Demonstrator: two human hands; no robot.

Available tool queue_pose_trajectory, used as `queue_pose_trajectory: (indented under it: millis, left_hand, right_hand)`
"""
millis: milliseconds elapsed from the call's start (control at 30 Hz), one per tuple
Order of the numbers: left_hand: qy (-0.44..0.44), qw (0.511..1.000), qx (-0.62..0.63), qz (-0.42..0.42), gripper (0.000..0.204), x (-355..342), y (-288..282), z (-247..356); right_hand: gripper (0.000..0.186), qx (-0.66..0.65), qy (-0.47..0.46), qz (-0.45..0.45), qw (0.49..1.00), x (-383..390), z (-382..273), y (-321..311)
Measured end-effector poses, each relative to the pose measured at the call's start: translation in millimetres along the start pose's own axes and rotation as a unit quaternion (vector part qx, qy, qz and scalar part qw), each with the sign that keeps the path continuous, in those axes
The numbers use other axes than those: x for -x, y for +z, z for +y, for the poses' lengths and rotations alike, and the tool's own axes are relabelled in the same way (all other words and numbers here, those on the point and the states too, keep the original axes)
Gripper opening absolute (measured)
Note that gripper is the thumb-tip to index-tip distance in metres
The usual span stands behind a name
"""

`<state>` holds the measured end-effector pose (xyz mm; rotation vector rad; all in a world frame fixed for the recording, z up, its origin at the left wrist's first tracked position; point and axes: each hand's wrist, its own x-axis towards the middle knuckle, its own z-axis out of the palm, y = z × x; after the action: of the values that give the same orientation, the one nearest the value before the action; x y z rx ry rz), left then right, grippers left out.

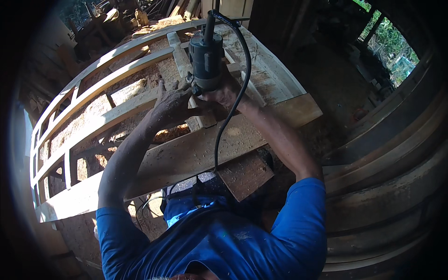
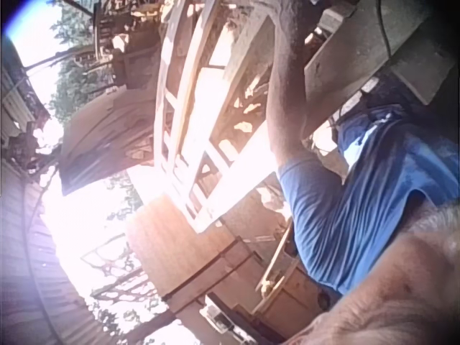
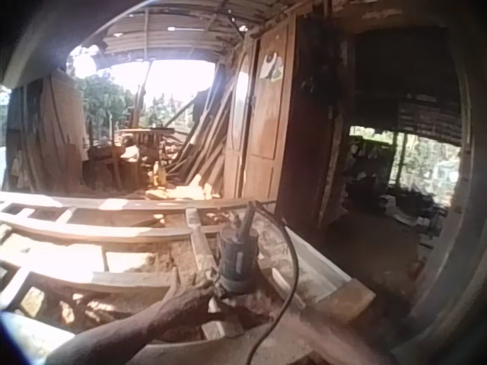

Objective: The person uses a handheld power router to smooth the inner edges of a wooden frame, moving the tool along the wood while sawdust accumulates on their hands and the workspace.

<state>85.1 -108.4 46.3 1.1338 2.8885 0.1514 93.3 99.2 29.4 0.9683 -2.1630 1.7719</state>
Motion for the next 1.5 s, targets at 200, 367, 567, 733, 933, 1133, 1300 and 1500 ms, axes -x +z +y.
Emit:
queue_pose_trajectory:
  millis: [200,367,567,733,933,1133,1300,1500]
  left_hand:
    - [0.013,1.000,0.009,0.010,0.090,19,1,19]
    - [0.001,0.999,0.001,0.053,0.088,17,6,19]
    - [-0.036,0.999,0.002,-0.032,0.088,-2,-5,-6]
    - [-0.025,0.998,0.044,0.041,0.085,-13,10,-28]
    - [-0.097,0.993,0.057,0.033,0.053,-61,23,-92]
    - [-0.118,0.980,0.156,0.038,0.061,-83,31,-102]
    - [-0.149,0.971,0.184,0.031,0.063,-79,30,-105]
    - [-0.163,0.968,0.181,0.060,0.065,-72,26,-95]
  right_hand:
    - [0.095,0.058,0.030,0.028,0.997,17,-17,5]
    - [0.098,0.004,0.034,0.036,0.999,12,-5,2]
    - [0.093,0.011,0.012,0.044,0.999,-15,13,7]
    - [0.089,-0.017,0.010,0.067,0.998,-7,24,-8]
    - [0.087,0.016,-0.017,0.129,0.991,-8,6,-28]
    - [0.072,0.087,-0.007,0.206,0.975,-47,17,-51]
    - [0.063,0.079,-0.025,0.220,0.972,-102,41,-53]
    - [0.076,0.062,-0.054,0.250,0.965,-159,119,-51]
